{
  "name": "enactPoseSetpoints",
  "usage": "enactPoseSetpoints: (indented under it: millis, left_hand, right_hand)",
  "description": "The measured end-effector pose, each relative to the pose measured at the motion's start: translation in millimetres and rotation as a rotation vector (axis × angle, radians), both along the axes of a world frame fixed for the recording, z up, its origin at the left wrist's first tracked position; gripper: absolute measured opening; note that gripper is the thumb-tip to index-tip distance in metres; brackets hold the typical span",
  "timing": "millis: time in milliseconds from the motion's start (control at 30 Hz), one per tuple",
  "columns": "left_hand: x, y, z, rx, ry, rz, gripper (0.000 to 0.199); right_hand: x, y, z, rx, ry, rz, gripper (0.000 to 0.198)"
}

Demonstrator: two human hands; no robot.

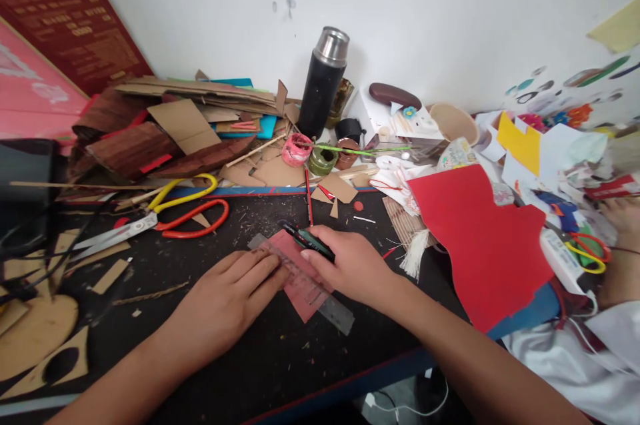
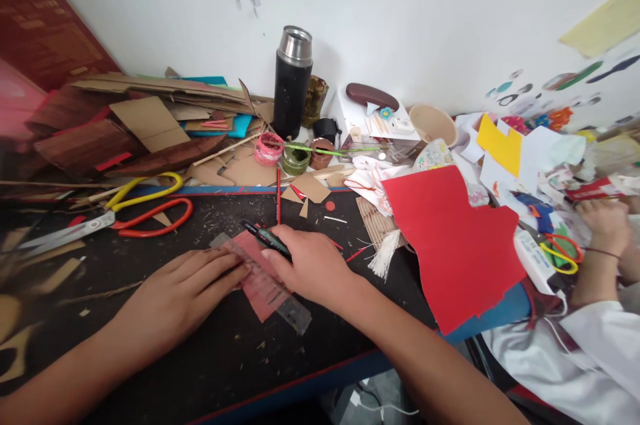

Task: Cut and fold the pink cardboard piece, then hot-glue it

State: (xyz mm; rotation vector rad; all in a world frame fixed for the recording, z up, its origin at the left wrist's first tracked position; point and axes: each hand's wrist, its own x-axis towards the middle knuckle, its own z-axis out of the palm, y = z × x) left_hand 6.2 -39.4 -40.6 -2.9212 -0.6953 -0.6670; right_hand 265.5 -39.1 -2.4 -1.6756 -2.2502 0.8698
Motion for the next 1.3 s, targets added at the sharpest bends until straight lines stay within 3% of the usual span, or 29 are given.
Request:
enactPoseSetpoints:
  millis: [400, 700, 1000, 1300]
  left_hand:
    - [10, -3, -0.4, 0.015, 0.000, -0.008, 0.030]
    - [12, -4, -0.3, -0.005, -0.013, -0.002, 0.031]
    - [7, -5, -6.5, -0.023, -0.012, -0.010, 0.029]
    - [8, -6, 1.4, 0.014, -0.008, -0.001, 0.033]
  right_hand:
    - [-9, 15, 7, 0.057, -0.182, 0.136, 0.025]
    - [-31, 22, 10, 0.064, -0.147, 0.095, 0.025]
    - [-12, 16, 4, 0.099, -0.093, -0.070, 0.024]
    - [-19, 22, 4, 0.099, -0.058, -0.004, 0.023]
